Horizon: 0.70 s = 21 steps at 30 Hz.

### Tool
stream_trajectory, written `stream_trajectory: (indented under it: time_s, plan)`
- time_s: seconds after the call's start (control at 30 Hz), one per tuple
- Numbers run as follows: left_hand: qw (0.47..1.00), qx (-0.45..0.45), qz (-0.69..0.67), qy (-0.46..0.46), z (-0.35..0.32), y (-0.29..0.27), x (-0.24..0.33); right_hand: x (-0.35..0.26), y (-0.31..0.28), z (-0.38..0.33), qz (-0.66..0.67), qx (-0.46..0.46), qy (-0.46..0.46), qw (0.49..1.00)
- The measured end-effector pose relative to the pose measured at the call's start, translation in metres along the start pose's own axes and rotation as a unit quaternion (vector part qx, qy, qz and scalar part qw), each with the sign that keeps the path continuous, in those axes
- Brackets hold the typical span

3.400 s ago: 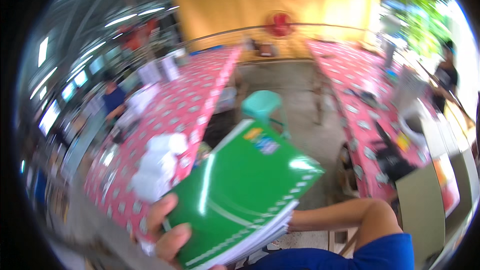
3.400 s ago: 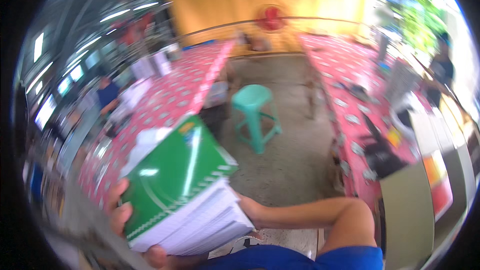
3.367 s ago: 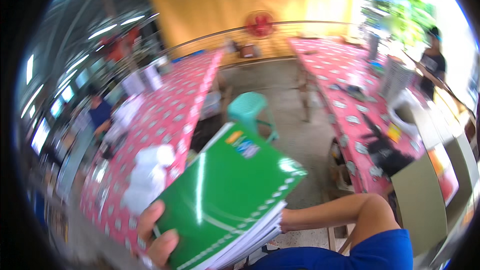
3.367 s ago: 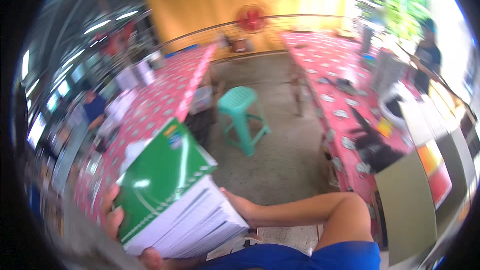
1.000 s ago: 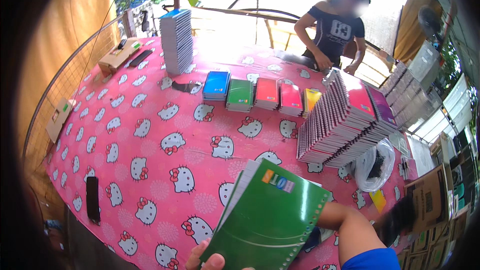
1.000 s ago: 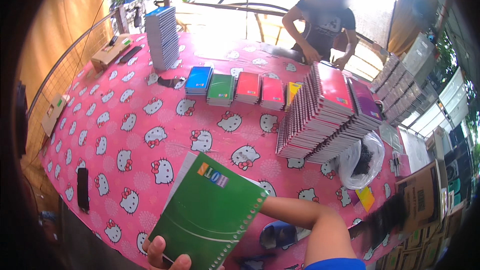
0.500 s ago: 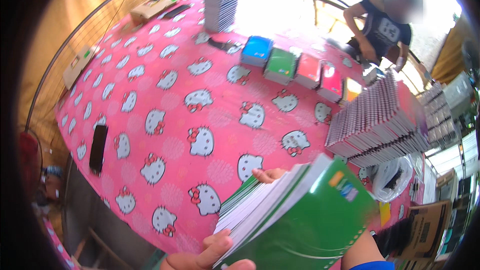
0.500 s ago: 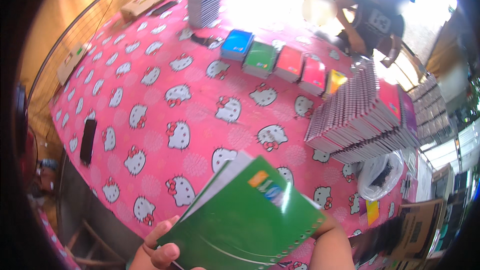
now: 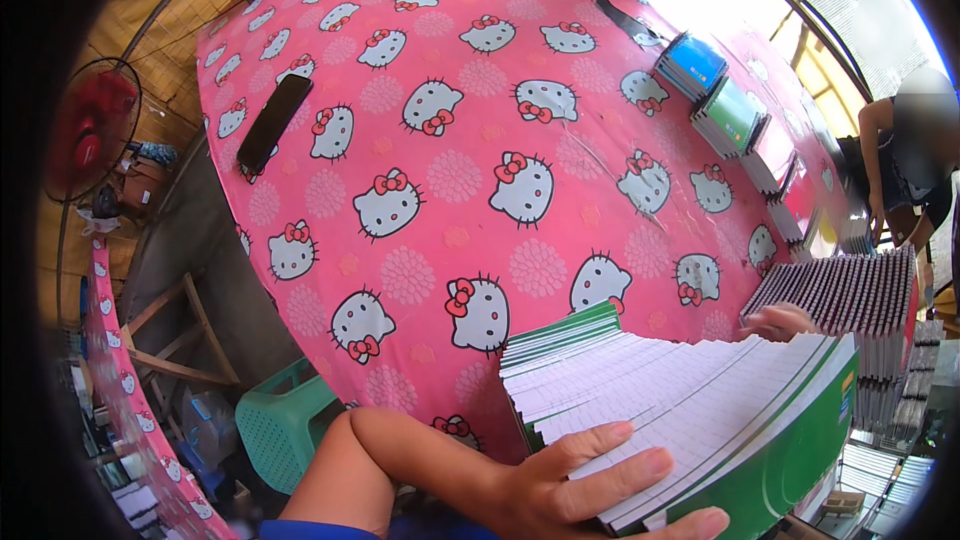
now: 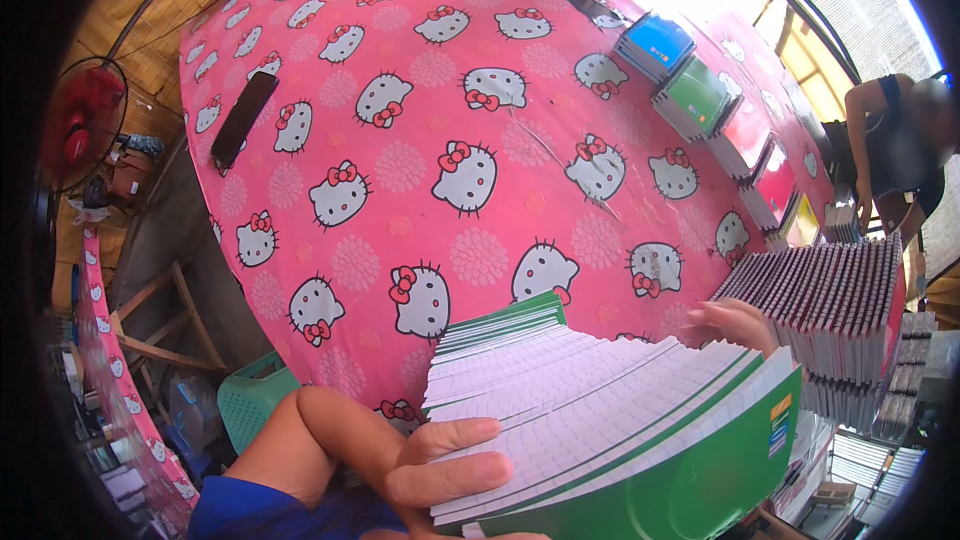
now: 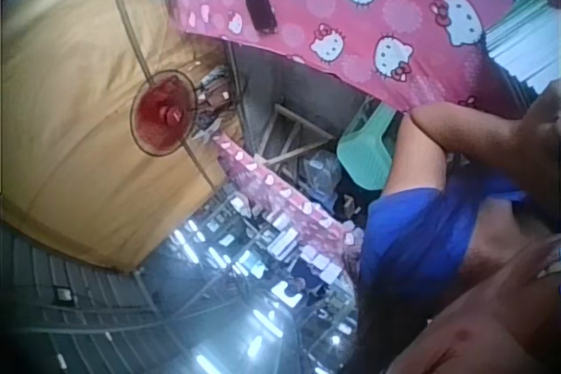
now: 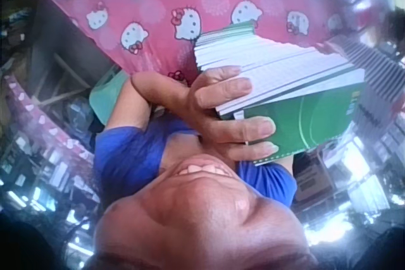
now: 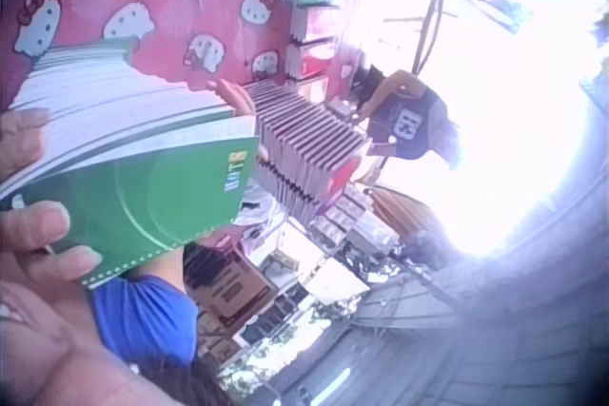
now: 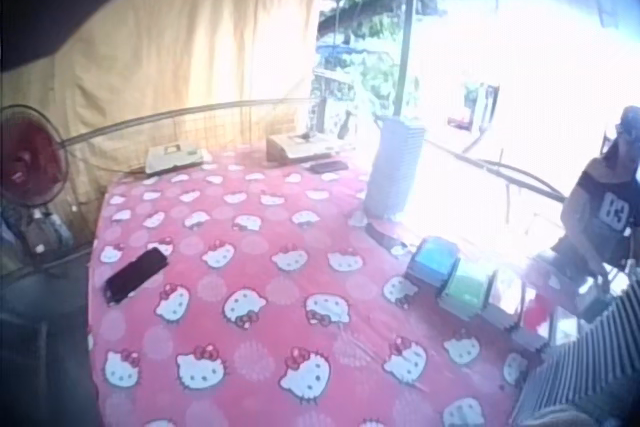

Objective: The person assembles spiral-bound notebooks by inserting plastic coils into the pre-punched holes of notebook stacks and trimming the excess coil with pliers.

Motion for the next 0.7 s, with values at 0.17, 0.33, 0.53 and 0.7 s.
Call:
stream_trajectory:
  time_s: [0.17,0.33,0.53,0.7]
  plan:
    - [0.997,-0.053,0.020,0.043,-0.004,-0.001,0.004,-0.086,0.040,-0.012,0.305,0.249,-0.234,0.889]
    - [0.982,0.131,0.051,0.127,0.003,0.006,0.001,-0.093,0.060,-0.002,0.309,0.276,-0.241,0.878]
    - [0.995,0.013,0.059,0.083,-0.019,-0.010,0.006,-0.094,0.059,-0.012,0.216,0.315,-0.176,0.907]
    - [0.998,0.024,0.021,0.059,-0.020,-0.016,-0.008,-0.066,0.036,-0.007,0.269,0.279,-0.155,0.909]
Point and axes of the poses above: each hand's wrist, its own z-axis towards the middle knuckle, its own y-axis out of the palm, x = y × z, the point moved 6 cm from there along z, towards the middle knuckle, and after that the axes turned 12 degrees about -y, right-handed, at the moved point
